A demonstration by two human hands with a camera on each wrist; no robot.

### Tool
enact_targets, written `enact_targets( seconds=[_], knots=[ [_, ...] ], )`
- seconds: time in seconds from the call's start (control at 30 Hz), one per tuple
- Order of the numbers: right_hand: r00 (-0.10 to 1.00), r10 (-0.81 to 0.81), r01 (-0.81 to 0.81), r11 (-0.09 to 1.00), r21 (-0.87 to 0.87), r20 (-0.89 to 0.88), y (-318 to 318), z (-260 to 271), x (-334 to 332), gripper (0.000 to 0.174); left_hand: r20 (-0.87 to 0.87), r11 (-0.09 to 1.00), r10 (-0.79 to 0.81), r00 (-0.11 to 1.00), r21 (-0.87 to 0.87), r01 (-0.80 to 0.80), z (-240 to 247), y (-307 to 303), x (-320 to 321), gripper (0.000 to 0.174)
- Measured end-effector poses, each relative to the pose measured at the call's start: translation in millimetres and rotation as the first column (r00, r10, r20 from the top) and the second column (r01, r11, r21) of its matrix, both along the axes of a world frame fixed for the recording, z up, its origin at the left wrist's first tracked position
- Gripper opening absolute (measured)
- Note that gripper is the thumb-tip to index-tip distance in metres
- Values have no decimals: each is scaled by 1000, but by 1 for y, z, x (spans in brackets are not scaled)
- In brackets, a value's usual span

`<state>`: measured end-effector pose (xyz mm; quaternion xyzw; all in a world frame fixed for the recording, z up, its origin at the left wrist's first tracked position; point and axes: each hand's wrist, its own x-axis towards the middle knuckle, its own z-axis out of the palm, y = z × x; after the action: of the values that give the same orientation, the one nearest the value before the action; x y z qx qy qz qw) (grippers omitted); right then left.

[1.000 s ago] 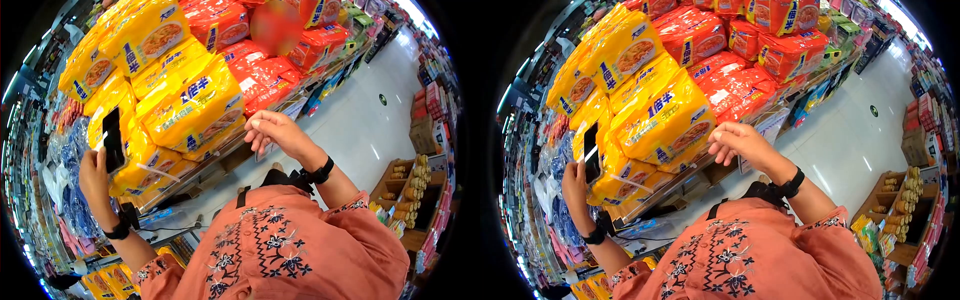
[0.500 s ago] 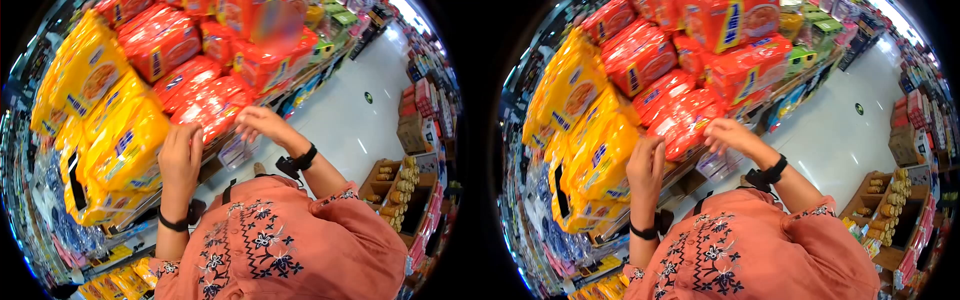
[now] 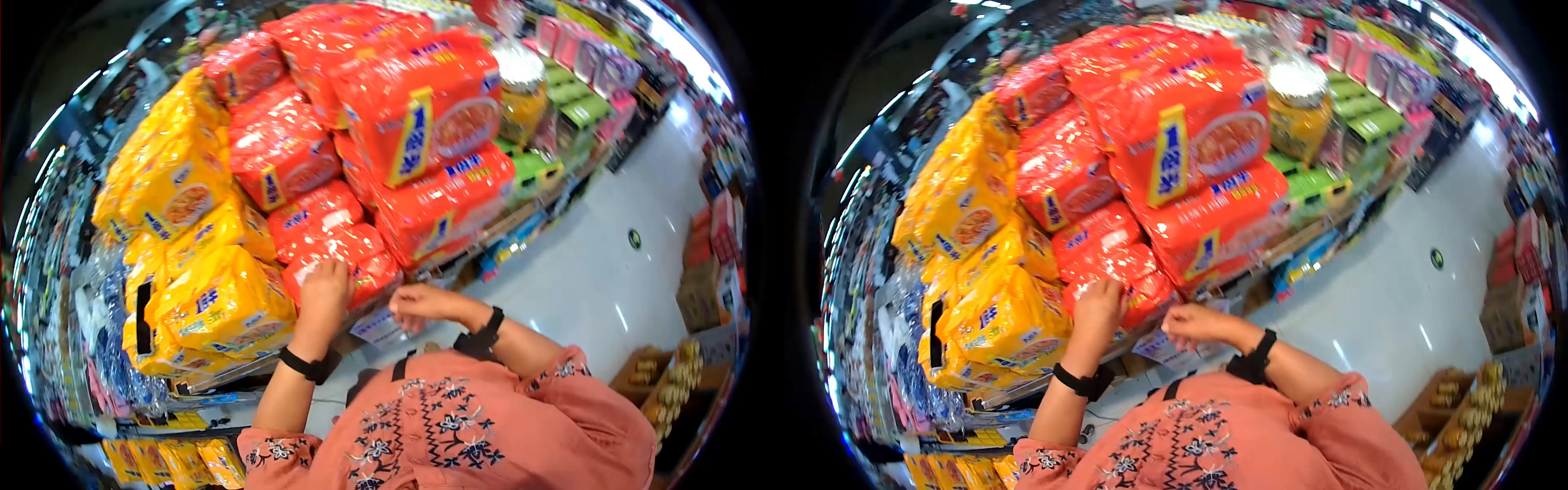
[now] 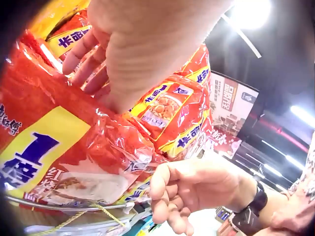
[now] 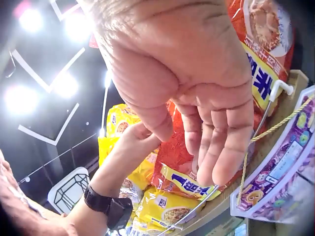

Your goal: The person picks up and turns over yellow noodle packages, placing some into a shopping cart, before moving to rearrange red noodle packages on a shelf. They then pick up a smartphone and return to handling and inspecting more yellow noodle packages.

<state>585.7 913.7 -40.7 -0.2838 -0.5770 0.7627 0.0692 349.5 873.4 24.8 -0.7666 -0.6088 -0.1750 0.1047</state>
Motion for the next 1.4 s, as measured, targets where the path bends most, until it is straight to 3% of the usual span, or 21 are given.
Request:
enact_targets(
  seconds=[0.13, 0.27, 0.47, 0.67, 0.87, 1.17, 1.4],
  knots=[
    [998, 50, -48, 996, -69, 28, 10, -5, -11, 37, -18, 999, 6, 1000, -34, -7, 9, -4, -4, 15],
    [995, 79, -74, 994, -85, 53, 13, -4, -24, 38, -151, 998, 20, 988, -56, -28, -2, -1, -6, 10],
    [996, 75, -70, 993, -100, 42, 16, -16, -34, 41, -220, 997, 64, 973, 64, -51, -14, 4, -6, 11],
    [995, 51, -39, 989, -143, 83, 14, -21, -40, 48, -83, 998, 19, 996, 61, -14, 16, 2, -3, 17],
    [998, -56, 51, 980, -192, -18, 13, -15, -39, 53, -48, 997, -25, 999, 67, 28, 32, -6, 0, 22],
    [998, 54, -52, 989, -135, 15, 7, -2, -26, 54, 46, 992, -81, 996, 101, 76, 59, -27, 10, 21],
    [980, 181, -188, 979, -77, -84, -3, 31, -18, 55, 97, 984, -84, 992, 163, 67, 108, -40, 21, 20]
  ],
)
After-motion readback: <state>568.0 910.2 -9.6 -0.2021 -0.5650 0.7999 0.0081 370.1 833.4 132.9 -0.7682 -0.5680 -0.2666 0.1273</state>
